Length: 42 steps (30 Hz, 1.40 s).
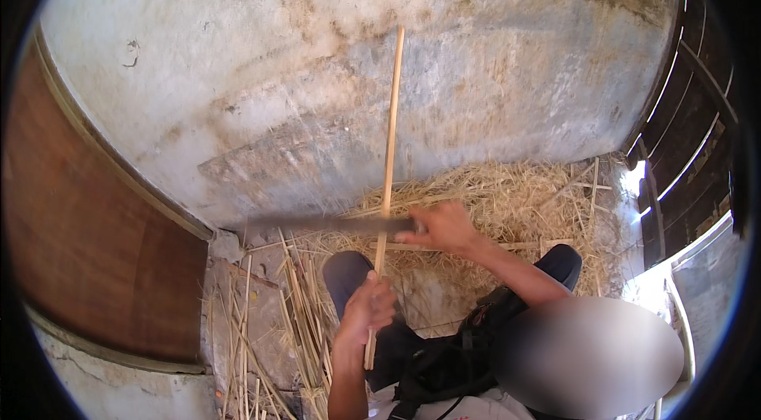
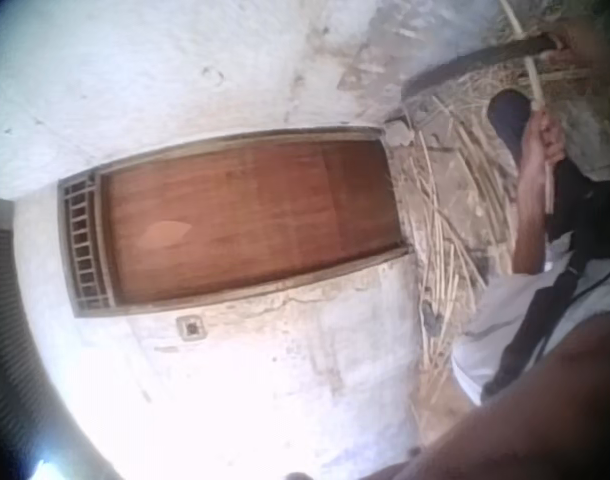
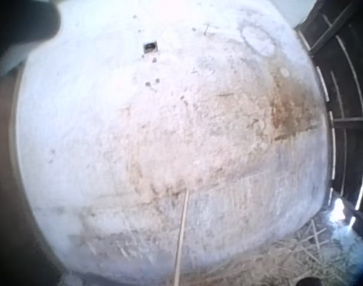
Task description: The person whittles a bamboo stick using a machete and then uses a utility knife to further shape the end of the stick while sitting on a floor covered in straw.
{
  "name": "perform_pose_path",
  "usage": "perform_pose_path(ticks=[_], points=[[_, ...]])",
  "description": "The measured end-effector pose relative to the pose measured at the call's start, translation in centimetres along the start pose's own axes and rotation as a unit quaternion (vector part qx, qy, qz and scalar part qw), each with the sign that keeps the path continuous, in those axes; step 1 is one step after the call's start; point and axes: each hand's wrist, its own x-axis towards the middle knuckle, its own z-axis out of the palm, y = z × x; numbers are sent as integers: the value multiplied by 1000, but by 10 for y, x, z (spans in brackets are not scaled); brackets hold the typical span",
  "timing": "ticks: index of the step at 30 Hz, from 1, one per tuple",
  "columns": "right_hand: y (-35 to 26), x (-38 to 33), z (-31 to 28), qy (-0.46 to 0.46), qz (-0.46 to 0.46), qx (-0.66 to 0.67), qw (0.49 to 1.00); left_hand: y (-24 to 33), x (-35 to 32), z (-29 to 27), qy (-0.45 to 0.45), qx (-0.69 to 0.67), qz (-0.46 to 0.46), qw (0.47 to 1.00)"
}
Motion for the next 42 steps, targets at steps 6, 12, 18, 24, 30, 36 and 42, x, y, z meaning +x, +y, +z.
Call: perform_pose_path(ticks=[6,12,18,24,30,36,42], points=[[-4,3,-1,9,-14,6,1000,-3,4,-17,-82,-110,-39,990],[-2,0,3,23,-24,44,998,-7,14,-25,-178,-251,-75,949],[-16,-10,0,15,-49,-22,998,-6,9,-23,-221,-292,-85,927],[-9,-6,7,54,-11,41,998,-4,15,-25,-190,-296,-93,932],[-13,-13,2,42,-29,-15,999,-10,16,-21,-217,-291,-90,927],[-25,-10,3,21,-11,31,999,-6,16,-24,-227,-294,-93,924],[-4,4,-1,44,26,24,998,-3,29,-22,-241,-312,-105,913]])
